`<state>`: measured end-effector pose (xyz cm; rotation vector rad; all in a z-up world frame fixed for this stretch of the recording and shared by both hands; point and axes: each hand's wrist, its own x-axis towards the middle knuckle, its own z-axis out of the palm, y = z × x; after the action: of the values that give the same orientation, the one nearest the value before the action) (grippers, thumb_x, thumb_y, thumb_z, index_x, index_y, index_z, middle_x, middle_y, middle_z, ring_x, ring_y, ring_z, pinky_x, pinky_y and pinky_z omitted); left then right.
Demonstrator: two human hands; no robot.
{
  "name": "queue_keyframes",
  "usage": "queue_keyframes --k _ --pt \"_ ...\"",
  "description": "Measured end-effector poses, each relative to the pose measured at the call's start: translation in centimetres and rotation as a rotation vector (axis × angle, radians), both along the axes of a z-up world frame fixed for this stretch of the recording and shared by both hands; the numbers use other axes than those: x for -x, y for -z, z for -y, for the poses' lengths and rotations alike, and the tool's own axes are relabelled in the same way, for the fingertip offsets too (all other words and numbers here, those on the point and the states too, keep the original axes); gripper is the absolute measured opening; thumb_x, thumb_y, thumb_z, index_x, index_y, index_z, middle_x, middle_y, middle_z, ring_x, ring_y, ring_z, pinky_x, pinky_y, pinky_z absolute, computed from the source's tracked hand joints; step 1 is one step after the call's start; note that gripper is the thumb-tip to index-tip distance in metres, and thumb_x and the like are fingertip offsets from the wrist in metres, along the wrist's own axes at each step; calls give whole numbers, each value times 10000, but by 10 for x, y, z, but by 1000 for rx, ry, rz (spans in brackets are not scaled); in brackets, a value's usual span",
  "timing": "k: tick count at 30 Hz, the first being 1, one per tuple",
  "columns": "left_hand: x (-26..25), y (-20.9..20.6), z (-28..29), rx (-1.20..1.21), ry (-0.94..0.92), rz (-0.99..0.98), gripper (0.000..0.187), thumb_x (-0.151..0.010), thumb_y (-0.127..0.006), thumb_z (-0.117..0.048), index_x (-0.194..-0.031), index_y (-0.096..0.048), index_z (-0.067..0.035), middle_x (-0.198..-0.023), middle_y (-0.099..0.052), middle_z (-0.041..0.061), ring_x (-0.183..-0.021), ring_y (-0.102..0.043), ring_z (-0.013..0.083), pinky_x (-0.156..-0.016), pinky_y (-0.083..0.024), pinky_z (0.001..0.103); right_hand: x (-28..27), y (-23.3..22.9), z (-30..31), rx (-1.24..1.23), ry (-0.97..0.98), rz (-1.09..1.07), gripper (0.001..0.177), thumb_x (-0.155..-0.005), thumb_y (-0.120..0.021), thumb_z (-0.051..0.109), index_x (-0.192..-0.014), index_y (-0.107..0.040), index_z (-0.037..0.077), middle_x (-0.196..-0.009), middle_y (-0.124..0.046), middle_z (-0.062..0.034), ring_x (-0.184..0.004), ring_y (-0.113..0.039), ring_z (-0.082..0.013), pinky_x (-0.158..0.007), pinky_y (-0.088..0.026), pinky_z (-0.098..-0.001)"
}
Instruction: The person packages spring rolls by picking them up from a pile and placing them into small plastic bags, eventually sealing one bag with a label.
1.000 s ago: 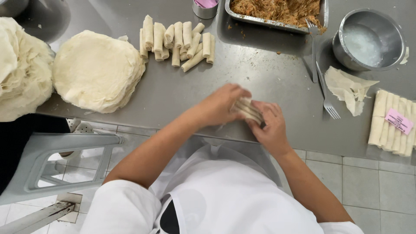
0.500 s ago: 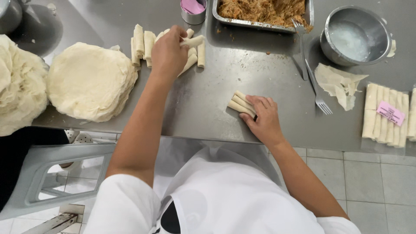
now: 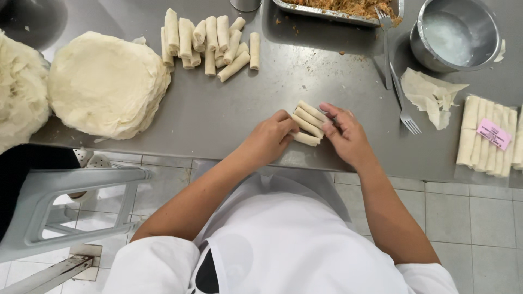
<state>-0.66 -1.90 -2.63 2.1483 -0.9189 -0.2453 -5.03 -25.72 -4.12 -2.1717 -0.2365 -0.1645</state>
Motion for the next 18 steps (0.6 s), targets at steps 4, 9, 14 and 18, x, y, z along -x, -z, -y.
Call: queue_keyframes --k 4,9,14,18 --pt "-13 10 9 8 13 18 122 -864 -644 -39 -984 -621 -34 -979 -580 117 -856 -677 379 -741 -578 455 0 -4 -22 122 -79 95 722 -810 -767 392 -1396 -506 60 -1319 -539 -227 -1241 -484 -432 -1054 -353 -555" --pt "-35 5 18 -70 54 5 197 -841 -673 -29 -981 -534 -34 -981 -528 119 -841 -681 401 -730 -586 471 -3 2 -38 209 12 136 577 -794 -798 212 -1313 -580 89 -1354 -545 -151 -1226 -528 -380 -1023 -415 -514" --pt "-106 -30 22 -43 90 10 404 -749 -787 -155 -1066 -579 -16 -1009 -563 176 -860 -669 423 -719 -559 499 -5 14 -36 147 50 182 505 -764 -798 180 -1230 -632 77 -1315 -585 -150 -1209 -551 -386 -998 -444 -503" --pt "-232 -52 35 268 -335 206 141 -836 -712 -103 -901 -587 -95 -905 -615 76 -816 -566 210 -724 -465 326 -4 13 -32 120 14 178 383 -906 -650 261 -1264 -612 131 -1386 -550 -128 -1265 -527 -316 -1066 -418 -435"
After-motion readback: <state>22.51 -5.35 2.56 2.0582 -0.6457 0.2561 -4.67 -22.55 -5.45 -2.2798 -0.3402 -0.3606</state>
